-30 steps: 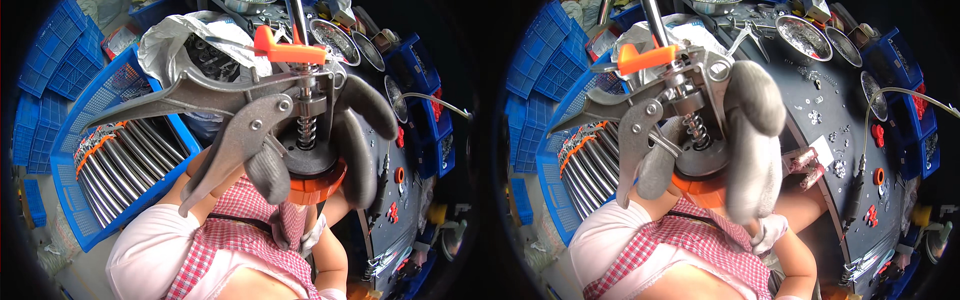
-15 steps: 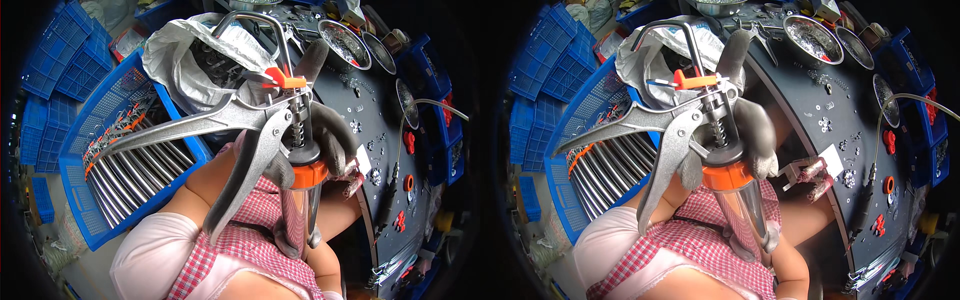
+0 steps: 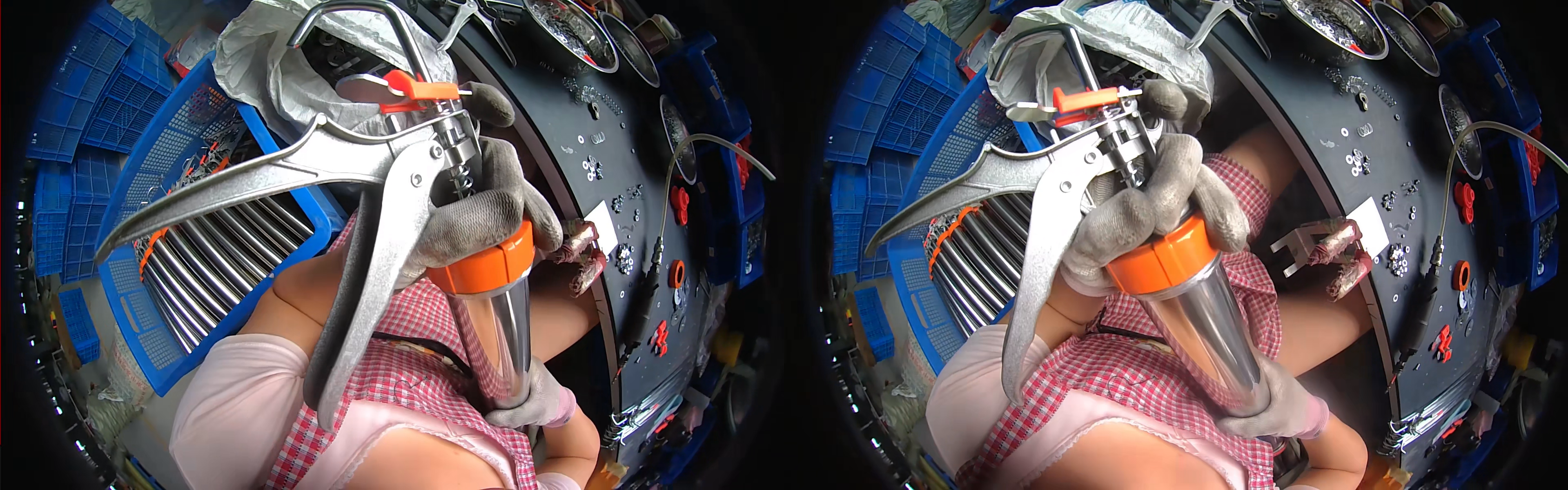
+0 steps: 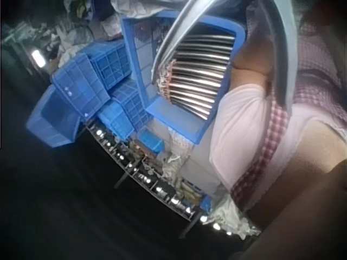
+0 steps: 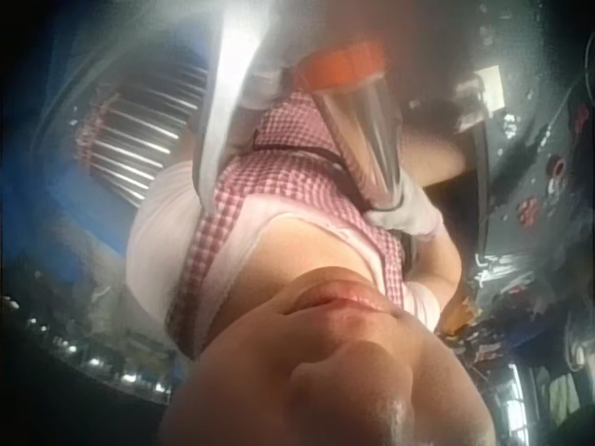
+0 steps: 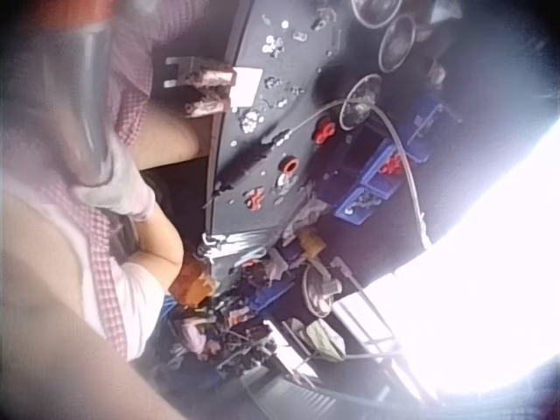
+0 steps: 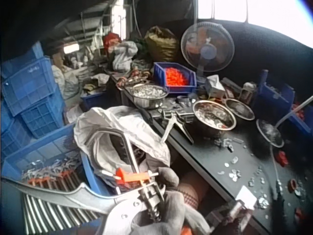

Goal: The person assembles a grease gun by fitting a spring, washers, and a handle mechanism into a metal cylinder, then securing the assembly with a plastic cap. The handle mechanism is attached using a pneumatic screwdriver.

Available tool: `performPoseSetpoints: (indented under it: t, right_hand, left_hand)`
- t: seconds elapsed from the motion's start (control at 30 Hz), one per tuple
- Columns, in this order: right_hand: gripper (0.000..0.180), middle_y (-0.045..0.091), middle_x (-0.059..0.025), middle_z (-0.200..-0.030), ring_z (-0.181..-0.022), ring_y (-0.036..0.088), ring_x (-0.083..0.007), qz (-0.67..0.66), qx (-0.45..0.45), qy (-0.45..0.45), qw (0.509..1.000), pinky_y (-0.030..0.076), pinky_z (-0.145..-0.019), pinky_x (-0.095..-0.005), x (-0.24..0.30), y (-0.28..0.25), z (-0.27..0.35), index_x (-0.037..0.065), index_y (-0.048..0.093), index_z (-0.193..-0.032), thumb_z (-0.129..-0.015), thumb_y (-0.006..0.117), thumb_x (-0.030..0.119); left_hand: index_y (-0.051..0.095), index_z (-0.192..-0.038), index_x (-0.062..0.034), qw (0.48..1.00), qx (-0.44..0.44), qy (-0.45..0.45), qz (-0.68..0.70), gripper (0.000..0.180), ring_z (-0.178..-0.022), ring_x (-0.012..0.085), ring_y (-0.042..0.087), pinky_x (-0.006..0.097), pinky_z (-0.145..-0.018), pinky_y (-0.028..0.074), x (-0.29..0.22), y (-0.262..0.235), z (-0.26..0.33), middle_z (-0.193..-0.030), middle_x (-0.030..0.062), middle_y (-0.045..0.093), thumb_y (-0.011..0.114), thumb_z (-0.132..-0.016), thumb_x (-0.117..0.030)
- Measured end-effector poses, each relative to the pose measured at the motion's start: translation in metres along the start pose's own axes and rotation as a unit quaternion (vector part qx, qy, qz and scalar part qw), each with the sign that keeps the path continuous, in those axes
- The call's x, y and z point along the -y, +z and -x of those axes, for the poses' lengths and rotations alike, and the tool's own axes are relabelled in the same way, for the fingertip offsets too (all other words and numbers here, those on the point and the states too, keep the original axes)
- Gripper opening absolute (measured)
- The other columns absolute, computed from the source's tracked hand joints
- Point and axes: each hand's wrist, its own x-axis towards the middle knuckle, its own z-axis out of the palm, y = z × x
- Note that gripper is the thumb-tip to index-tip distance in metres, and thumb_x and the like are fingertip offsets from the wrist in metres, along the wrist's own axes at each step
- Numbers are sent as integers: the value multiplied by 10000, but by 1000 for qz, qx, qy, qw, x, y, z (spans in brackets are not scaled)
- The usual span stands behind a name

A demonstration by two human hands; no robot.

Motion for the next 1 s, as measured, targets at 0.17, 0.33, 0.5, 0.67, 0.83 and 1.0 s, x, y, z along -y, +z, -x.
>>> performPoseSetpoints:
  t: [0.17, 0.33, 0.5, 0.67, 0.83, 1.0]
  right_hand:
    - [882, 478, -90, -1287, -1186, 433, -149, -29, -11, -1, 1000, 301, -1026, -307, -14, -13, -3, -24, 340, -1359, -600, 783, 48]
    - [833, 521, -72, -1211, -1101, 484, -136, -151, 76, -35, 985, 377, -938, -294, -34, -19, -9, -22, 364, -1342, -590, 723, -28]
    - [723, 552, -11, -1066, -946, 496, -69, 38, -13, 20, 999, 417, -829, -235, -10, -2, 1, -4, 427, -1285, -649, 767, 46]
    - [684, 585, -18, -994, -876, 531, -72, 49, -50, 52, 996, 441, -805, -244, 12, 24, 7, -6, 459, -1242, -646, 782, 85]
    - [708, 618, -78, -987, -868, 578, -98, 128, -70, 22, 989, 464, -811, -264, 6, 28, 10, -24, 492, -1189, -574, 808, 127]
    - [699, 627, -121, -907, -808, 603, -114, 208, -63, 40, 975, 479, -756, -272, 25, 33, 0, -37, 506, -1162, -554, 800, 145]
  left_hand:
    - [348, -1286, -8, 991, -16, -113, 65, 687, -842, 300, 631, 424, -811, 504, -3, -9, -10, -855, 157, 596, 744, -744, -153]
    - [370, -1262, 4, 985, 22, -126, 116, 639, -877, 321, 619, 450, -869, 443, -4, -3, 13, -892, 174, 578, 732, -757, -147]
    - [392, -1238, 16, 977, 57, -134, 158, 591, -912, 342, 606, 476, -928, 382, -12, -10, 33, -929, 191, 560, 719, -771, -141]
    - [413, -1213, 28, 965, 71, -147, 203, 544, -947, 363, 594, 502, -986, 321, -44, -15, 75, -967, 209, 542, 707, -784, -135]
    - [435, -1189, 39, 950, 88, -155, 257, 498, -982, 384, 581, 528, -1044, 260, -38, -26, 42, -1004, 226, 524, 694, -798, -128]
    - [457, -1165, 51, 946, 76, -133, 287, 453, -1017, 404, 568, 553, -1102, 200, -22, -2, 53, -1041, 243, 506, 681, -811, -122]
